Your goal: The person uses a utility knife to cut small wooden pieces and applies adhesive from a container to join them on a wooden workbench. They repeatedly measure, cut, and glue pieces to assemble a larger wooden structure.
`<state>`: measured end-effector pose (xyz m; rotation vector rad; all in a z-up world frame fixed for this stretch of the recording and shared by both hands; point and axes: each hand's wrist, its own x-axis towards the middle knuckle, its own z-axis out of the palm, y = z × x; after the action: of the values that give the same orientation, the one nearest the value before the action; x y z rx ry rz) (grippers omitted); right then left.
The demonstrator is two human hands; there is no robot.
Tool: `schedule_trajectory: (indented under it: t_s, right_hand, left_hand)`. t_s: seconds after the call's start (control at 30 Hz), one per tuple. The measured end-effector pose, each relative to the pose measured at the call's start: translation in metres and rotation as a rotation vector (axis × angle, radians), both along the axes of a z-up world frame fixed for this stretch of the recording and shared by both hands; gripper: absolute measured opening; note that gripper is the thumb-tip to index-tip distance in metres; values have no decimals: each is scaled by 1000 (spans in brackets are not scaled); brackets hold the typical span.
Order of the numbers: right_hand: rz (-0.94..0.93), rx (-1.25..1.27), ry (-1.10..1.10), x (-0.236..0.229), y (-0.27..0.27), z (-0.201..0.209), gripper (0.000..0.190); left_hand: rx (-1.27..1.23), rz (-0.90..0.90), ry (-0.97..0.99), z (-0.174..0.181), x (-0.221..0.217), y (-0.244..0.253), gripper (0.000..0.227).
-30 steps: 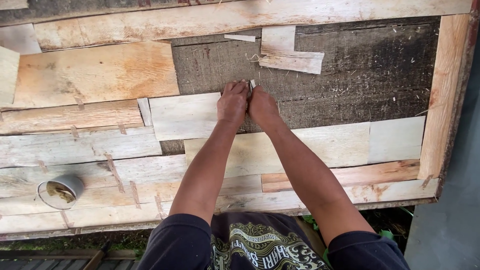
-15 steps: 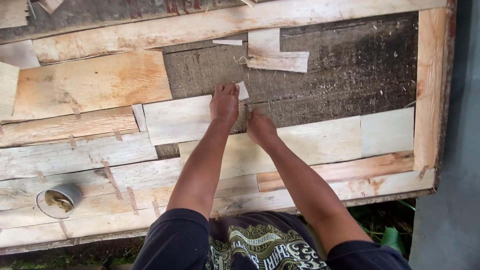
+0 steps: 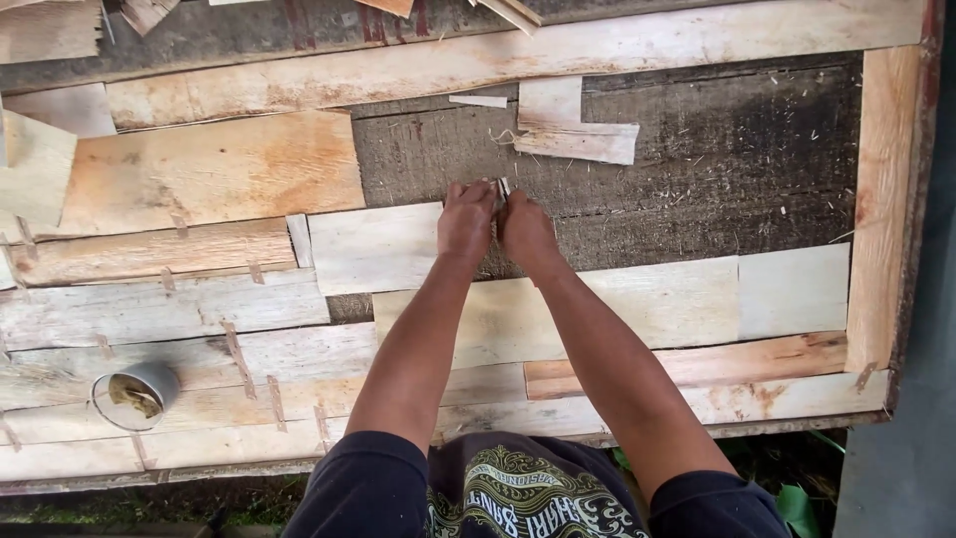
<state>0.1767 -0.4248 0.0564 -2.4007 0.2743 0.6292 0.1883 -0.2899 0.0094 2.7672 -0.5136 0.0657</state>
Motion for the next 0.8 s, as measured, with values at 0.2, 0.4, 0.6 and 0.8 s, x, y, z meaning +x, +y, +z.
schedule_trajectory:
  t_s: [0.2,0.4,0.6,0.8]
  right_hand:
    - [29,-57,-25,1,1,-24,25]
    - [-2,-6,12,3,6,-13,28]
    - [64,26,58,5,0,18,39]
    - [63,-29,137,-18,3,18,32]
  left_hand:
    - [48,3,-8,-16,0,-1,36]
    - [35,30,-5,-3,-2,-3,38]
    - [91,23,171,-5,3,2,42]
    - [169,18,233,31,-1,1,49]
